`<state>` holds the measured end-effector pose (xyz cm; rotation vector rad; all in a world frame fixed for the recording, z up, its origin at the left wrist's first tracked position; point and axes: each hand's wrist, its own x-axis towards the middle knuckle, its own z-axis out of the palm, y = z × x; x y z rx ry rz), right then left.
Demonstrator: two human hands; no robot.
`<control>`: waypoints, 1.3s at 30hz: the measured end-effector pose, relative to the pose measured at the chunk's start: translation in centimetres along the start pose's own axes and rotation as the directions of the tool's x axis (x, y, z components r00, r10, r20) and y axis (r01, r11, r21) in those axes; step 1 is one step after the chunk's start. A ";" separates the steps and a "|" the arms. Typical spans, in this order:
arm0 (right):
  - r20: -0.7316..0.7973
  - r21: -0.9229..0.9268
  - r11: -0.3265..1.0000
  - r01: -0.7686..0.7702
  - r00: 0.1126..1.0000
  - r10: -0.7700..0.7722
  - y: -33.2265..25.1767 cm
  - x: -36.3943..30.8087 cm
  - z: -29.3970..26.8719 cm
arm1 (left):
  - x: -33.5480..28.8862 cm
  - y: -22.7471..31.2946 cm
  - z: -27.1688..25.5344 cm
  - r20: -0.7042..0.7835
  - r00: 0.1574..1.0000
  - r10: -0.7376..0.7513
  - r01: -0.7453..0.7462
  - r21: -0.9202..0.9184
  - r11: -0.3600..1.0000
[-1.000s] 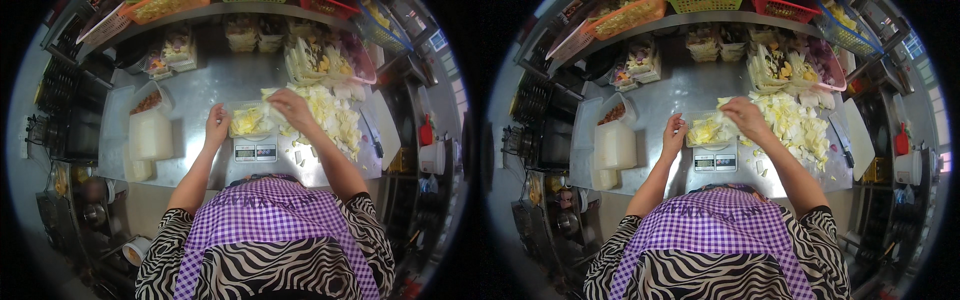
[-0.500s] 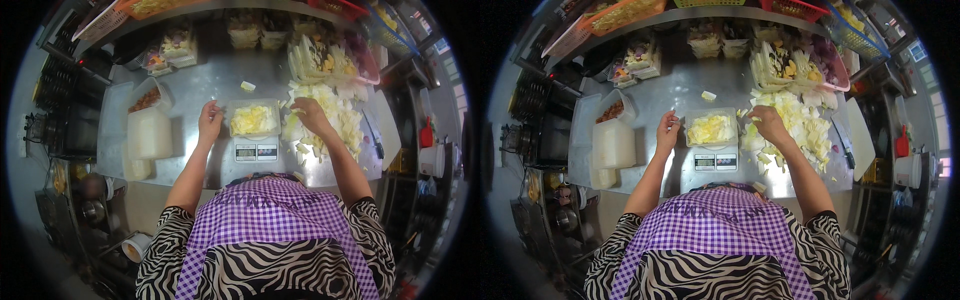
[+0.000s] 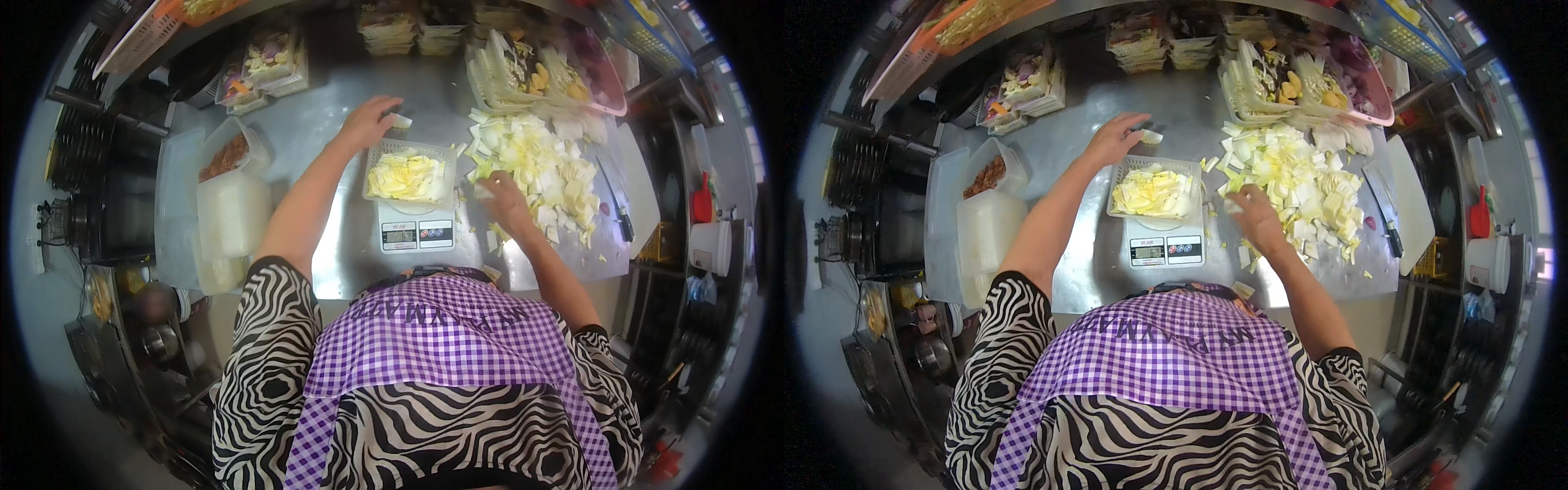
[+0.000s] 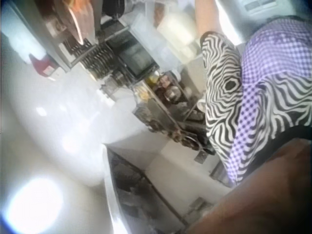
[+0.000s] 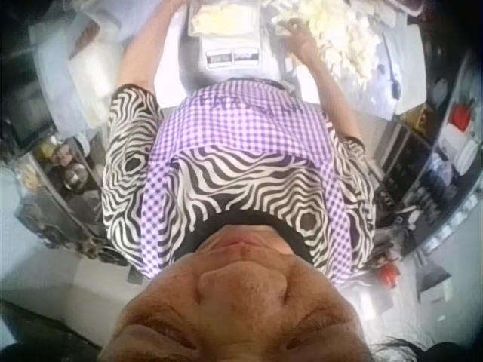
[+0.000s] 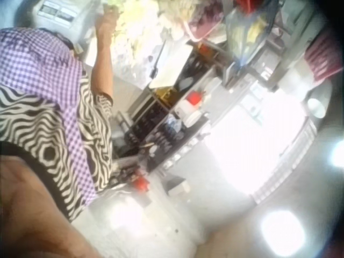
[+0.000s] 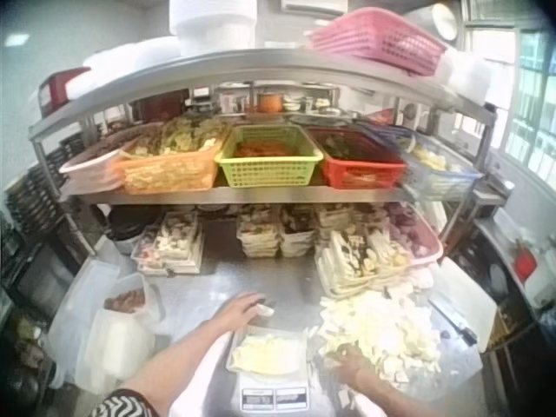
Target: The person assembles salads by hand in a commercial kitchen. They place chopped vegetables and other ingredients into clear plastic containers on a digital scale, then hand the filled containers to a coworker. The process is repeated for multiple containers.
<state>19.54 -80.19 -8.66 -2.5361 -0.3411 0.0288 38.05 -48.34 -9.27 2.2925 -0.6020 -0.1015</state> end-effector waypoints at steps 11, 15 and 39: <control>-0.201 0.348 0.935 0.071 0.980 0.001 -7.5 3.5 -5.6 | -1.3 1.4 -1.9 0.360 0.892 -0.273 0.311 -0.051 0.949; -0.114 0.388 0.914 0.116 0.990 -0.077 -9.9 4.8 -3.9 | -6.3 0.5 0.8 0.165 0.927 -0.337 0.367 -0.202 0.908; 0.050 -0.358 0.929 0.096 0.995 -0.084 4.0 -0.8 -2.1 | 1.3 -3.6 1.6 0.152 0.972 -0.178 0.151 0.172 0.973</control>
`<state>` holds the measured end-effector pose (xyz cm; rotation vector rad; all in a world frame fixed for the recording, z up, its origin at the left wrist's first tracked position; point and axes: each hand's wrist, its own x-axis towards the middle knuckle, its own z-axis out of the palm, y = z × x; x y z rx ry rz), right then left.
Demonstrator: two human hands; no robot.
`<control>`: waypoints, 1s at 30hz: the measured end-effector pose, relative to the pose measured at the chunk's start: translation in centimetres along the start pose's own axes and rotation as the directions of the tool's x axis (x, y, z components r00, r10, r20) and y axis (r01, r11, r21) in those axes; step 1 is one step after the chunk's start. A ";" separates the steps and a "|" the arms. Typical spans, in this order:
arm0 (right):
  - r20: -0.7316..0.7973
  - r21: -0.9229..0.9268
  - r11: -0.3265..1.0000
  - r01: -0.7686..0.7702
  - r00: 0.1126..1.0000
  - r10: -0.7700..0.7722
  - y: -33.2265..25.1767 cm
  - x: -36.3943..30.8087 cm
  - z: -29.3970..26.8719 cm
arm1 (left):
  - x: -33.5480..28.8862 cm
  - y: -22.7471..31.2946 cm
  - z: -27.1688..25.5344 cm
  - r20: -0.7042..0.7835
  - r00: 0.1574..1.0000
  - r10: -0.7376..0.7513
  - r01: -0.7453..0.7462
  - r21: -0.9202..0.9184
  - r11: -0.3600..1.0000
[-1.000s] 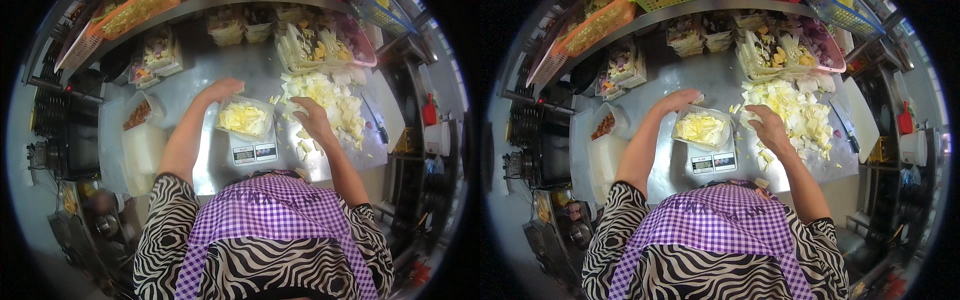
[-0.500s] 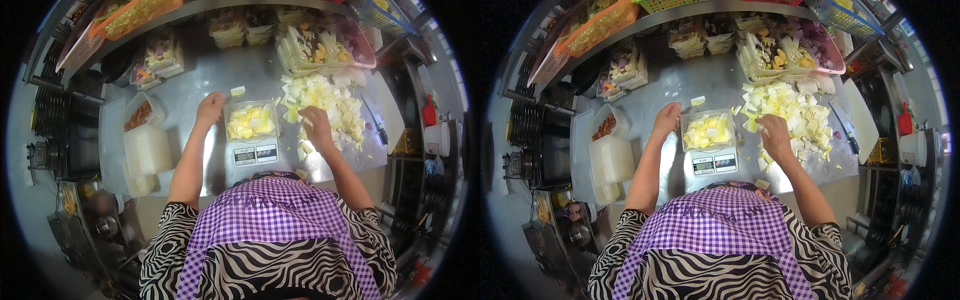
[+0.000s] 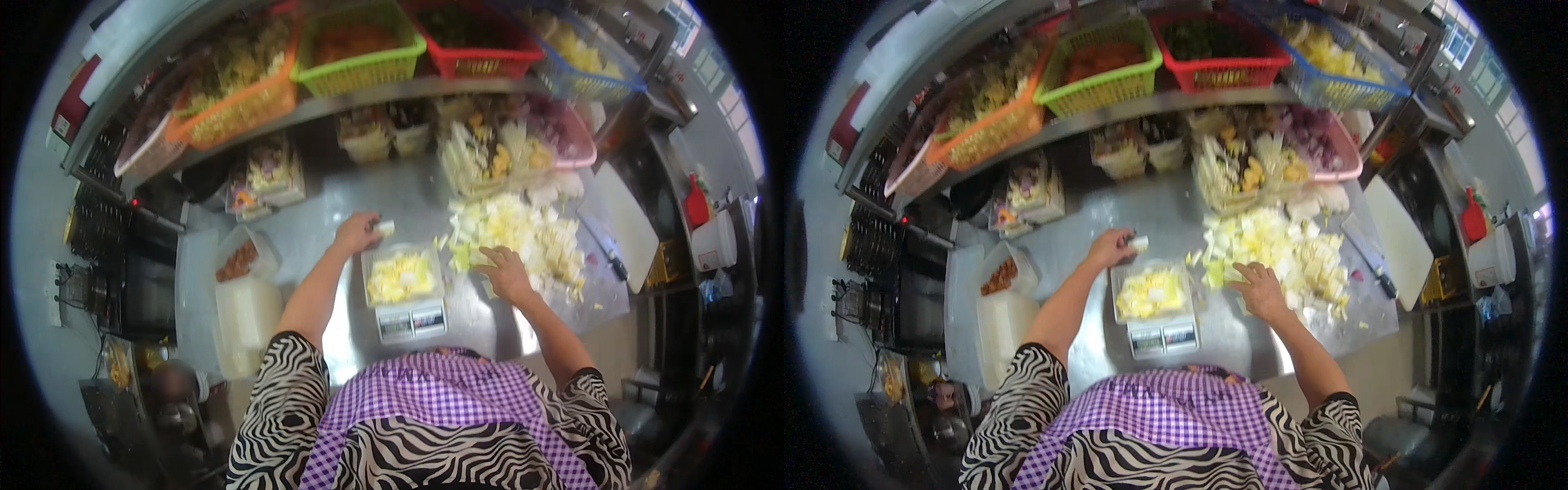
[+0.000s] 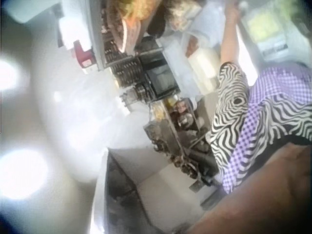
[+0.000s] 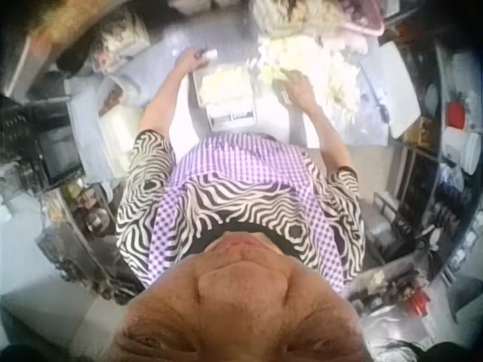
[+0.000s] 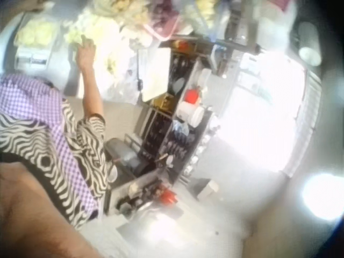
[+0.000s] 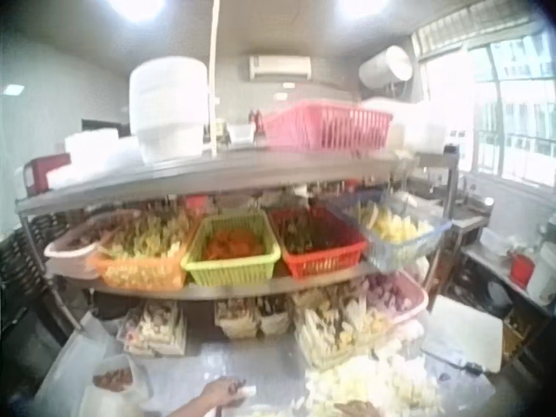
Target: The person assembles salads by hand in a commercial kitchen. They place chopped vegetables and other ingredients into clear plastic containers on a digital scale, then hand the filled containers to a coworker. The process is repeated for multiple containers.
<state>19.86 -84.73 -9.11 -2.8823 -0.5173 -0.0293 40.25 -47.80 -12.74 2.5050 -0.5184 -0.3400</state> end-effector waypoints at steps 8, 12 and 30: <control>-0.736 -0.017 0.942 0.336 0.633 -0.239 0.8 17.5 -28.4 | 2.1 4.1 -3.1 0.068 0.996 0.051 -0.034 -0.222 0.974; -0.466 -0.042 0.991 0.125 0.875 -0.130 1.5 26.9 -36.6 | -1.2 14.6 -7.7 -0.003 0.979 0.205 -0.189 -0.393 0.900; -0.138 0.492 0.861 -0.129 0.965 0.223 7.3 33.5 -36.8 | -20.7 -0.1 1.1 -0.302 0.750 -0.588 0.054 -0.858 0.511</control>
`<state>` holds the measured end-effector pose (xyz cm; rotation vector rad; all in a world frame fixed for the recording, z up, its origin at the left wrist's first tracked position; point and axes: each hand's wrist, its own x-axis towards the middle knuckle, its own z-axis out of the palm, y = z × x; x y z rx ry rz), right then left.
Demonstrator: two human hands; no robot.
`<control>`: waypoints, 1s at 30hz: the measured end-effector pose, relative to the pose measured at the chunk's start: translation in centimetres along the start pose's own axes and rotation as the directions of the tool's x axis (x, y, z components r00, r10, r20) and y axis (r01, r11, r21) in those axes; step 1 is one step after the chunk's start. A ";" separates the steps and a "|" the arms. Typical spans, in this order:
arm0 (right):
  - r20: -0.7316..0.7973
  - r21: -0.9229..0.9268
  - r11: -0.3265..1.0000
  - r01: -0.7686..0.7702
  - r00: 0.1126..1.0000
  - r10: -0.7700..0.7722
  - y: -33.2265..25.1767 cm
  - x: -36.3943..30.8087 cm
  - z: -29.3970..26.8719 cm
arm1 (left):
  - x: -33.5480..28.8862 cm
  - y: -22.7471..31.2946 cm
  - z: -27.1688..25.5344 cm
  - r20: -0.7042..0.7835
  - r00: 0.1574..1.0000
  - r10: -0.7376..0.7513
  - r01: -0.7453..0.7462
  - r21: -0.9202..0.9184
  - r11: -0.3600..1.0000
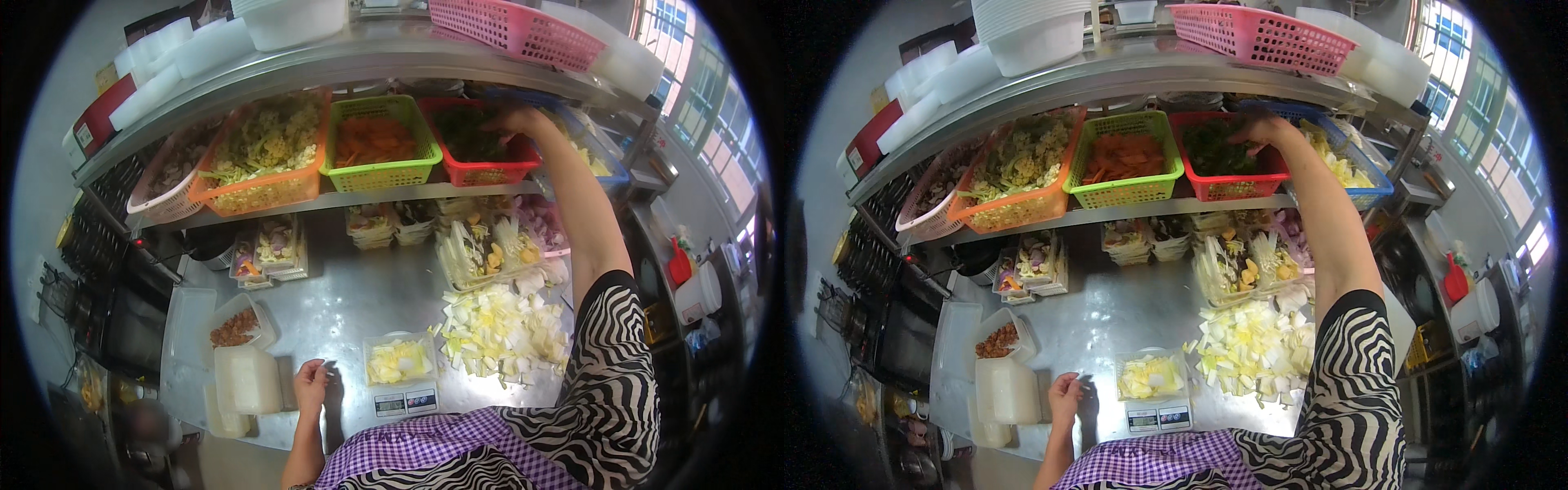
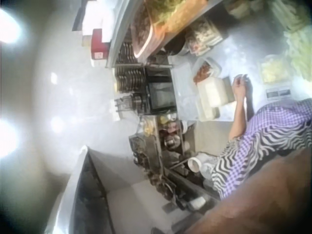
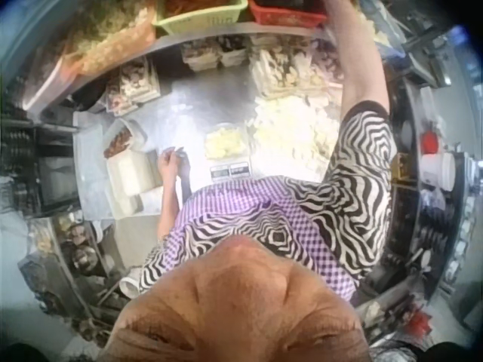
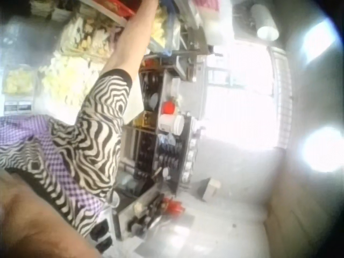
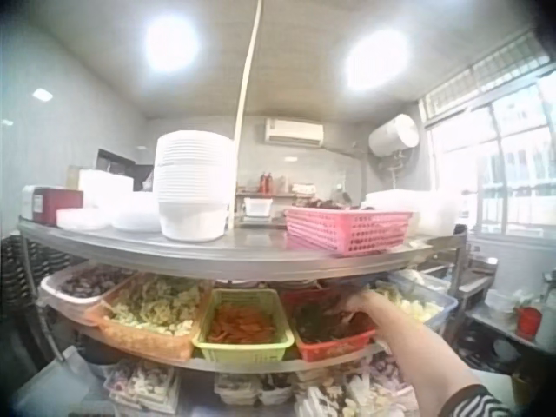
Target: The person assembles salads by hand in a commercial kitchen. They place chopped vegetables and other ingredients into clear plastic containers on a digital scale, then hand the filled containers to a coworker. The process is repeated for multiple containers.
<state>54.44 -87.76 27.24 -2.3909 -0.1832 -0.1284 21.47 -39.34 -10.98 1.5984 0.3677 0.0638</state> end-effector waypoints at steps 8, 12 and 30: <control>-0.177 -0.026 0.999 -0.023 0.984 0.018 -0.2 -3.7 -1.2 | -0.2 1.8 1.7 0.146 0.989 0.004 0.004 -0.052 0.999; -0.002 -0.323 0.938 -0.126 0.991 0.132 -2.4 -3.4 0.9 | 0.1 -0.1 2.1 0.146 0.988 0.049 -0.051 0.007 0.999; 0.026 0.444 0.895 0.050 0.997 -0.069 -6.5 -11.0 5.3 | -0.1 -5.3 3.4 -0.039 0.957 0.287 -0.252 0.377 0.891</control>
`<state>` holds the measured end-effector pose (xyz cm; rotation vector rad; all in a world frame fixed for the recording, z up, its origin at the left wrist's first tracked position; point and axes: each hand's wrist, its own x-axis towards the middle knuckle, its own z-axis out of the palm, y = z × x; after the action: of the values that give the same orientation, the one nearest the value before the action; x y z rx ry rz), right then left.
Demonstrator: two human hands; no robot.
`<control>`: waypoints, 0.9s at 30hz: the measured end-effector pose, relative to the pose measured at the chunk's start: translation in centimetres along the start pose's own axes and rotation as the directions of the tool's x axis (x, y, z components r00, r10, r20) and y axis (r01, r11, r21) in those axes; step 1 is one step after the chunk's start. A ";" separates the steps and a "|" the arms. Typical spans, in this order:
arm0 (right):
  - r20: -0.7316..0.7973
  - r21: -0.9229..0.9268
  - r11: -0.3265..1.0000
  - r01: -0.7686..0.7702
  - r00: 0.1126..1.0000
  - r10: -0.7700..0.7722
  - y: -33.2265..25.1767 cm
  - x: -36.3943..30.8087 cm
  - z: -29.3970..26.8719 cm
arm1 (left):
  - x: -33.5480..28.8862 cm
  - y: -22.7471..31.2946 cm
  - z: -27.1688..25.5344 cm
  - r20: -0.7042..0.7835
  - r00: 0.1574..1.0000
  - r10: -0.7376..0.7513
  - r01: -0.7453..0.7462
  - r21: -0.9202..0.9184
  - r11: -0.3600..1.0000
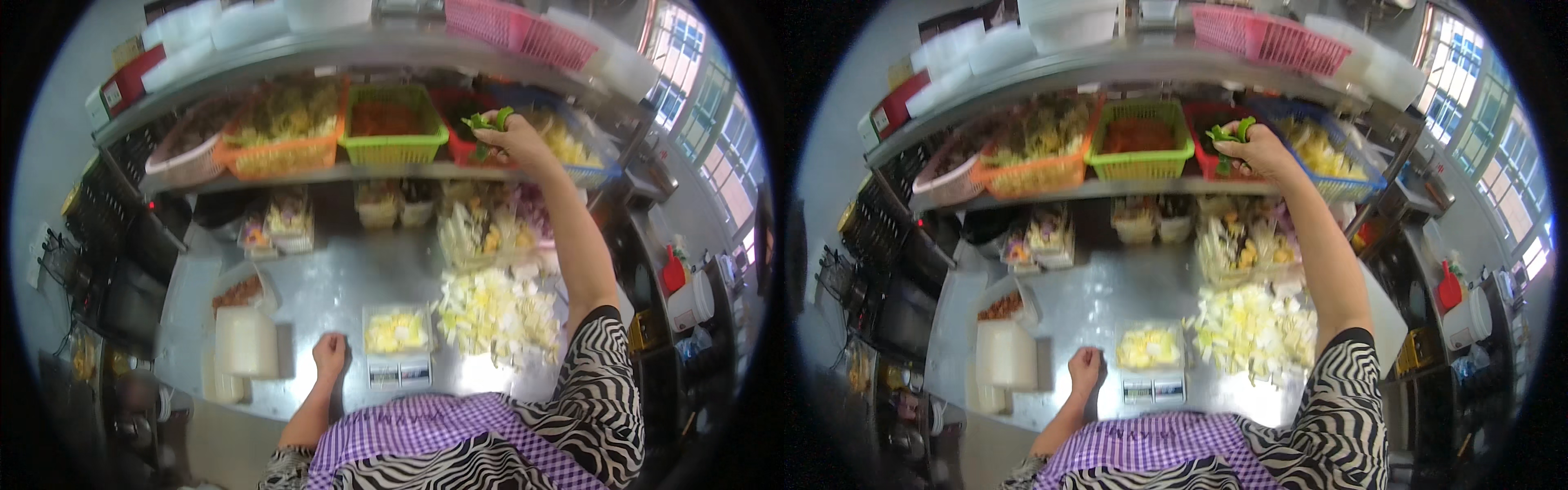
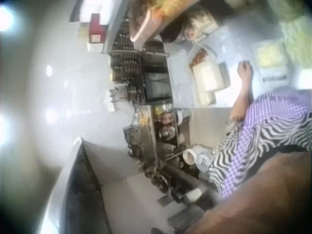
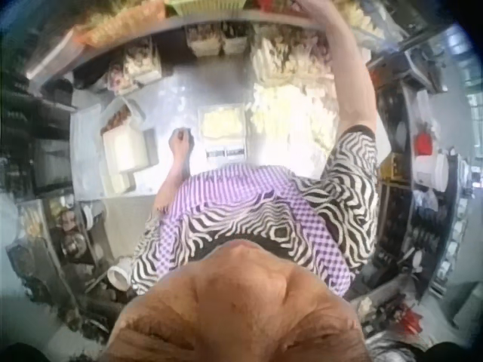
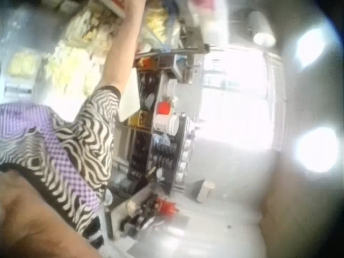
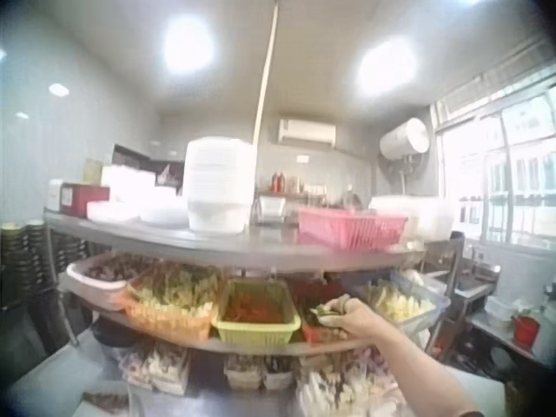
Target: The person assembles salads by hand in a commercial kitchen. They place chopped vegetables and other ingredients into clear plastic containers on a digital scale, then hand the filled containers to a coworker. The process is repeated for multiple containers.
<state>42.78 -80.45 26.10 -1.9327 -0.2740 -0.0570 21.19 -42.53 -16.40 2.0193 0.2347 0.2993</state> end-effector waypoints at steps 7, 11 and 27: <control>0.348 -0.289 0.941 -0.178 0.896 0.276 4.5 -14.8 12.0 | 0.5 -0.5 0.2 0.110 0.994 -0.003 0.012 -0.087 0.996; 0.447 -0.473 0.856 -0.207 0.781 0.436 11.4 -17.9 17.0 | 0.4 -1.2 0.5 0.119 0.992 0.036 -0.013 -0.194 0.981; 0.192 -0.607 0.644 0.466 0.872 -0.450 -5.4 4.7 8.3 | 0.1 1.0 0.2 0.063 0.998 0.023 -0.015 -0.123 0.992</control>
<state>45.45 -70.14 28.72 -2.4948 -0.8589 -0.5332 21.34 -43.10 -15.55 1.9069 0.1528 0.2544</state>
